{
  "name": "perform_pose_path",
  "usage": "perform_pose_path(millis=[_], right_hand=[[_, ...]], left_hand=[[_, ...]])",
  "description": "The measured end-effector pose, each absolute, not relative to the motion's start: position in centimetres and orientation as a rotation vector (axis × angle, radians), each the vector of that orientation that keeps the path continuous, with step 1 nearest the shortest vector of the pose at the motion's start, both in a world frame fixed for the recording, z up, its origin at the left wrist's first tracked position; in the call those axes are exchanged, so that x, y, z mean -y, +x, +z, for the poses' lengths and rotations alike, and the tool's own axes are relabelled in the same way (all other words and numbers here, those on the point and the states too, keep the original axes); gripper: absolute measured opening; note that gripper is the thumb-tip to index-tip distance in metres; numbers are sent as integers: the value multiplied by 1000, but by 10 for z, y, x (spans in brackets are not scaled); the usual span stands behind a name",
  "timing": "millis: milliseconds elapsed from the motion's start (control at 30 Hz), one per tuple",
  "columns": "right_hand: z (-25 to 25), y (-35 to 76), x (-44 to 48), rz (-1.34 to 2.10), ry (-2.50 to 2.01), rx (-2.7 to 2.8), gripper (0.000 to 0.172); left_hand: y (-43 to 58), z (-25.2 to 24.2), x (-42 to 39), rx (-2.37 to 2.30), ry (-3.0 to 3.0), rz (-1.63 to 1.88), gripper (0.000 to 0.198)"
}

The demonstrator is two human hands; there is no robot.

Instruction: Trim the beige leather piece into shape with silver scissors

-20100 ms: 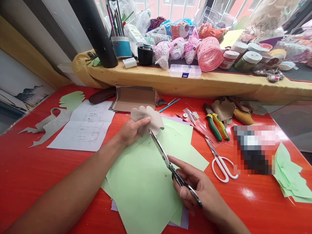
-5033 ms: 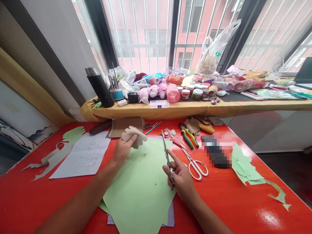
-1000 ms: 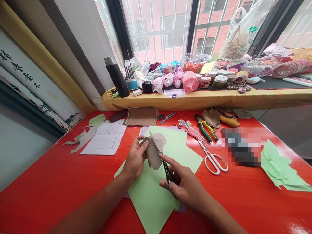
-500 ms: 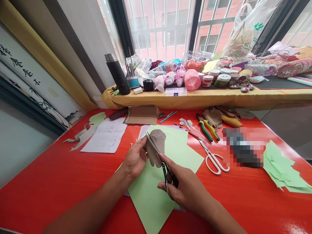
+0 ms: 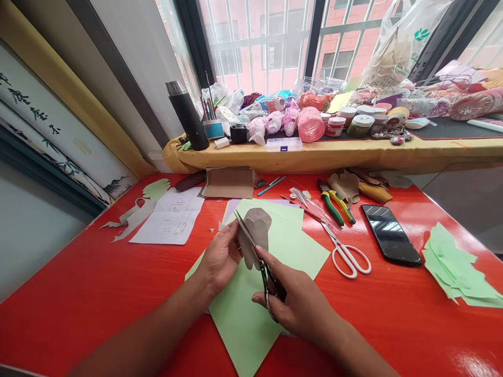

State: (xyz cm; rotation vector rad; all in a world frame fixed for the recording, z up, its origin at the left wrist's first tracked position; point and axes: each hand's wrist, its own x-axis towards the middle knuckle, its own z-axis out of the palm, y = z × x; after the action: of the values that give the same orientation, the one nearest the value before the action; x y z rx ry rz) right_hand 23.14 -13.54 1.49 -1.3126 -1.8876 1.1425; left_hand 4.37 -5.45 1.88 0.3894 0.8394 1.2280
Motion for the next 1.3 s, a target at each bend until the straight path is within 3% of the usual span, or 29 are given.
perform_pose_path(millis=[567,967,1300], right_hand=[[17,235,134,1418,-1190,1597,80],[16,232,136,1157,-1370,1910,80],[19,232,138,1011,-1397,2023,76]], left_hand=[[40,25,52,-919,404,1267,39],[39,17,52,-912,437,1260,33],[40,18,53,-948,478,1299,40]])
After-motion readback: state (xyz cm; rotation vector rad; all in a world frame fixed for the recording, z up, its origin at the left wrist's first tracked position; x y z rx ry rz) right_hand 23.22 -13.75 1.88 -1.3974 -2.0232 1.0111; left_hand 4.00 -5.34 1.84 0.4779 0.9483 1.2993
